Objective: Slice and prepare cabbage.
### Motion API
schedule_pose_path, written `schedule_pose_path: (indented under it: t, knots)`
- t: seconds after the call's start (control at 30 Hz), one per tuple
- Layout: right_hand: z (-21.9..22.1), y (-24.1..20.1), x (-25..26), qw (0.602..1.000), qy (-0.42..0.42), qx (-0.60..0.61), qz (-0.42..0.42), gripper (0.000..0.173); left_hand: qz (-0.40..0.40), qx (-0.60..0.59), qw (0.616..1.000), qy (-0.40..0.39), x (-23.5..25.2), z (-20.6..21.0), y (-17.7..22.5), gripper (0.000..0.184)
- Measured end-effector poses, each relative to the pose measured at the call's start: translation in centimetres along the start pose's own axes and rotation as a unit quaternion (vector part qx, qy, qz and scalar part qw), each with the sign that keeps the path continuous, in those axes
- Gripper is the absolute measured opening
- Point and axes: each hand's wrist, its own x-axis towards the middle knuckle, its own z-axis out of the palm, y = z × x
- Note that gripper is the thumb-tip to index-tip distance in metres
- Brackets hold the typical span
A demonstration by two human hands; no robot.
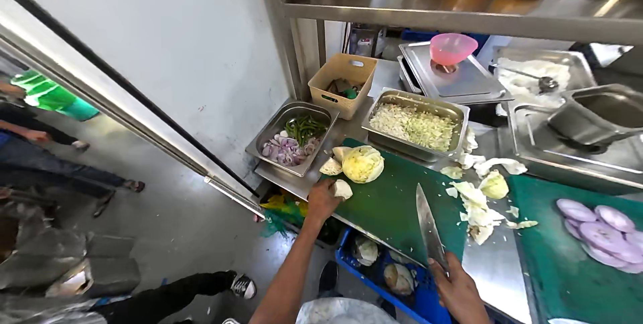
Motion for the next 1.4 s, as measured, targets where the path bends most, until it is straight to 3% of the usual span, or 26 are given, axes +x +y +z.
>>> schedule_pose_path:
  t: [0.1,0.17,0.27,0.37,0.47,0.57,0.63,0.73,0.83,0.9,0.97,1.03,1.1,1.17,1.3,1.4]
  knots:
    - [-0.1,-0.2,0.1,1.000,0.002,0.007,-0.007,0.034,0.026,-0.136,0.990,-0.005,-0.4,0.4,-1.4,0.059]
    - [-0.1,-0.4,-0.1,0.999,-0.001,0.050,-0.005,0.040,0.051,-0.257,0.965,-0.035,-1.3,0.0,-1.1,0.055]
    - [-0.2,-2.3,-0.4,0.979,0.002,0.203,-0.004,0.057,0.058,-0.371,0.920,-0.111,-3.5,0.0,2.8,0.050]
    - [-0.8,-5.2,0.6,0.945,0.023,0.327,-0.012,0.075,0.074,-0.433,0.875,-0.204,-4.6,3.1,7.7,0.044]
    - [-2.0,-6.3,3.2,0.895,0.070,0.440,-0.013,0.065,0.075,-0.460,0.839,-0.279,-4.5,7.2,12.6,0.042]
    - [-4.0,-5.6,5.7,0.872,0.162,0.461,0.003,0.062,0.029,-0.509,0.797,-0.325,-3.7,10.4,15.7,0.041]
    - [-5.6,-4.5,6.9,0.882,0.223,0.415,0.000,0.071,-0.022,-0.532,0.788,-0.309,-2.7,11.8,16.3,0.037]
    - [-8.8,-2.2,7.9,0.931,0.299,0.208,0.005,0.087,-0.038,-0.527,0.810,-0.254,-1.9,12.0,15.5,0.031]
    - [-9.7,-0.5,6.6,0.949,0.310,0.057,-0.008,0.072,-0.019,-0.526,0.822,-0.220,-2.8,8.5,13.5,0.029]
    - [-8.0,-1.2,3.8,0.975,0.220,0.011,-0.012,0.051,-0.004,-0.511,0.846,-0.152,-3.8,5.3,11.2,0.026]
    - [-4.6,-2.5,0.1,0.999,0.042,-0.012,0.005,0.044,-0.009,-0.489,0.871,-0.054,-4.5,2.7,7.7,0.025]
    - [-0.6,-3.3,-2.1,0.993,-0.100,-0.067,0.006,0.042,-0.032,-0.455,0.889,0.034,-4.7,0.8,3.7,0.029]
    - [1.6,-3.4,-1.9,0.978,-0.153,-0.139,-0.002,0.039,-0.043,-0.417,0.904,0.081,-4.3,-0.2,0.2,0.029]
    - [0.4,-2.8,0.4,0.976,-0.121,-0.180,0.013,0.039,-0.047,-0.362,0.927,0.088,-3.5,-0.2,-1.9,0.029]
    - [-6.9,-0.1,6.1,0.973,0.039,-0.216,0.070,0.044,-0.034,-0.158,0.984,0.079,-1.5,1.0,-2.5,0.037]
    - [-9.6,-1.0,6.1,0.963,0.134,-0.233,0.010,0.034,-0.025,-0.032,0.989,0.140,-1.2,0.8,-1.3,0.050]
